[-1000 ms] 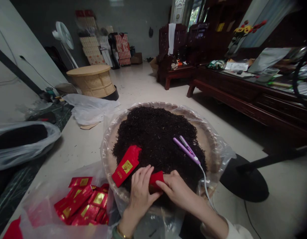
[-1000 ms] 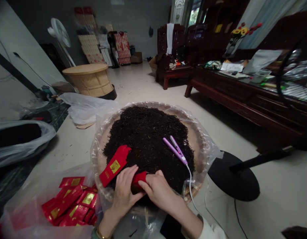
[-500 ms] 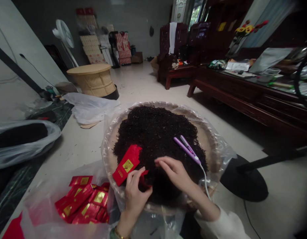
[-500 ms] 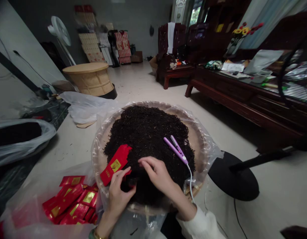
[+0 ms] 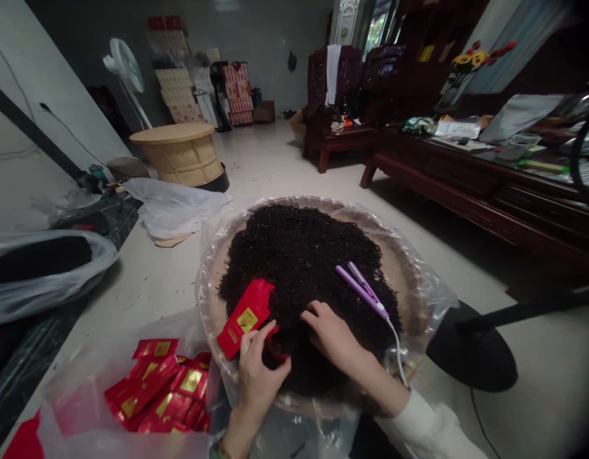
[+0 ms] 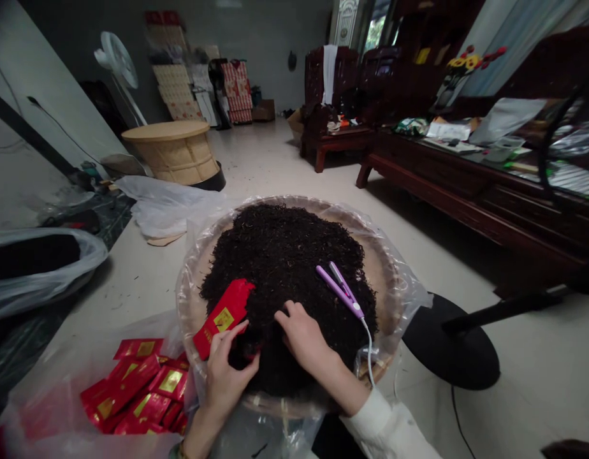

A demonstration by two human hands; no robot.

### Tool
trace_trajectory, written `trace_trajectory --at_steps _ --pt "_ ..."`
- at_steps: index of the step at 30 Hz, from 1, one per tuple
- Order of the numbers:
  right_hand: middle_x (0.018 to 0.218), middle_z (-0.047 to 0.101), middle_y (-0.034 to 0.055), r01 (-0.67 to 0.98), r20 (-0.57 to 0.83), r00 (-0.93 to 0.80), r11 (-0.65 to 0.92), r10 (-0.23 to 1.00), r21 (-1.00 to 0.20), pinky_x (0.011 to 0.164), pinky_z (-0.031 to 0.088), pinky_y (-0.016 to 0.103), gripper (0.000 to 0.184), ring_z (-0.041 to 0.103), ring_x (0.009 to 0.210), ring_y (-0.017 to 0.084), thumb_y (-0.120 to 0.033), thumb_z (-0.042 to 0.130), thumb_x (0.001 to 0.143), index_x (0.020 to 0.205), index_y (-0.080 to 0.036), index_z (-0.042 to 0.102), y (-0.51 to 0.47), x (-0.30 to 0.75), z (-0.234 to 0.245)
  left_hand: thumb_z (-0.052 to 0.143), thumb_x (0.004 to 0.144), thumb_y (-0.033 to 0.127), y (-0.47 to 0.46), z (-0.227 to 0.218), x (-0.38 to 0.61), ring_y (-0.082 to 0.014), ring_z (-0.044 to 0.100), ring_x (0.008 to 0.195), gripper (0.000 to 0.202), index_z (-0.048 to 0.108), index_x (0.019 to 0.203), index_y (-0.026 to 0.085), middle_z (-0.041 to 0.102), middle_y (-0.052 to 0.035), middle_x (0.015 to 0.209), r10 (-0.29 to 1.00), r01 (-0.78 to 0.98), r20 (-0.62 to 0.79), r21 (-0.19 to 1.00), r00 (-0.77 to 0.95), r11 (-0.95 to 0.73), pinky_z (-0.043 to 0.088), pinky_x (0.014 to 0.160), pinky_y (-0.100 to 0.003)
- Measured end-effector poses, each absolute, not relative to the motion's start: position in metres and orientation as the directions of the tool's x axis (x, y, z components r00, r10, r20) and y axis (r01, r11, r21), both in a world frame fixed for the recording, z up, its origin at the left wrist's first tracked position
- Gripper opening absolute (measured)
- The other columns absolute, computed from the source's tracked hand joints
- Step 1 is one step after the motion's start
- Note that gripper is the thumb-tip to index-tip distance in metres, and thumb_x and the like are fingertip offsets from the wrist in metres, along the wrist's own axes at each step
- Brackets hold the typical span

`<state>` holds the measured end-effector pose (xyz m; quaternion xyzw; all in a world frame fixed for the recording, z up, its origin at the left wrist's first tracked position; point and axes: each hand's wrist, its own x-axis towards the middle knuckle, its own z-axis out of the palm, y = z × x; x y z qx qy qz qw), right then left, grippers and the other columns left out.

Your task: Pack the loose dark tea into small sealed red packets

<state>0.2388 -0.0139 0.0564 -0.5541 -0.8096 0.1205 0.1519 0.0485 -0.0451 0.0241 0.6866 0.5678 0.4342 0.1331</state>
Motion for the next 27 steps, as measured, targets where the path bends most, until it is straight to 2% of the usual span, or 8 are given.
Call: trace_trajectory --at_steps 3,6,11,15,20,24,27 --pt "0.106 0.063 0.0068 0.724 0.181 -0.271 0.324 0.945 -0.608 0.083 0.055 0.035 0.035 0.064 0.094 0.021 0.001 0.061 0.072 0.099 -0.021 0.066 -0.017 0.261 0.06 0.067 0.07 0.018 -0.045 0.024 0.051 -0.0225 0.062 0.088 0.048 0.062 0.117 0.02 0.062 -0.0071 0.097 0.906 0.657 0.422 0.688 -0.016 -0.309 0.057 0.081 -0.039" --pt "0.112 0.063 0.0068 0.611 0.254 -0.25 0.355 0.934 -0.707 0.088 0.054 0.036 0.031 0.065 0.1 0.021 -0.006 0.064 0.077 0.102 -0.024 0.069 -0.019 0.266 0.079 0.069 0.068 0.018 -0.044 0.024 0.055 -0.0229 0.062 0.088 0.051 0.062 0.118 0.019 0.061 -0.0075 0.097 0.917 0.656 0.4 0.691 0.001 -0.302 0.056 0.082 -0.041" --pt "0.115 0.063 0.0067 0.54 0.316 -0.389 0.492 0.865 -0.683 0.088 0.054 0.032 0.042 0.065 0.101 0.019 -0.007 0.064 0.08 0.116 -0.028 0.065 -0.024 0.245 0.112 0.068 0.063 0.014 -0.042 0.024 0.06 -0.0242 0.061 0.087 0.056 0.062 0.118 0.02 0.062 -0.0062 0.094 0.924 0.671 0.383 0.687 -0.01 -0.277 0.056 0.079 -0.041" --pt "0.112 0.065 0.0066 0.521 0.344 -0.365 0.496 0.865 -0.695 0.086 0.056 0.031 0.048 0.066 0.099 0.019 -0.007 0.064 0.079 0.123 -0.027 0.06 -0.025 0.241 0.115 0.067 0.062 0.013 -0.041 0.026 0.061 -0.025 0.061 0.09 0.058 0.06 0.119 0.02 0.062 -0.0072 0.098 0.929 0.67 0.371 0.692 -0.012 -0.268 0.055 0.083 -0.044" --pt "0.107 0.067 0.0071 0.496 0.418 -0.278 0.502 0.865 -0.709 0.084 0.057 0.032 0.034 0.067 0.096 0.019 -0.012 0.061 0.084 0.115 -0.025 0.063 -0.027 0.251 0.112 0.067 0.063 0.013 -0.041 0.027 0.06 -0.0246 0.061 0.09 0.057 0.06 0.12 0.02 0.062 -0.0074 0.098 0.922 0.66 0.387 0.694 -0.005 -0.287 0.055 0.084 -0.043" --pt "0.109 0.068 0.0081 0.469 0.471 -0.335 0.578 0.816 -0.668 0.085 0.056 0.03 0.031 0.067 0.099 0.018 -0.012 0.052 0.09 0.118 -0.022 0.061 -0.031 0.24 0.117 0.067 0.063 0.013 -0.041 0.024 0.061 -0.0246 0.059 0.089 0.058 0.06 0.121 0.02 0.061 -0.007 0.096 0.923 0.662 0.384 0.689 0.012 -0.296 0.055 0.081 -0.042" --pt "0.102 0.071 0.0063 0.464 0.483 -0.329 0.584 0.812 -0.666 0.081 0.057 0.028 0.027 0.068 0.093 0.017 -0.011 0.048 0.091 0.109 -0.023 0.064 -0.029 0.238 0.119 0.068 0.065 0.014 -0.041 0.025 0.06 -0.0245 0.06 0.089 0.057 0.059 0.121 0.02 0.061 -0.007 0.097 0.92 0.667 0.391 0.684 0.008 -0.297 0.056 0.081 -0.042"
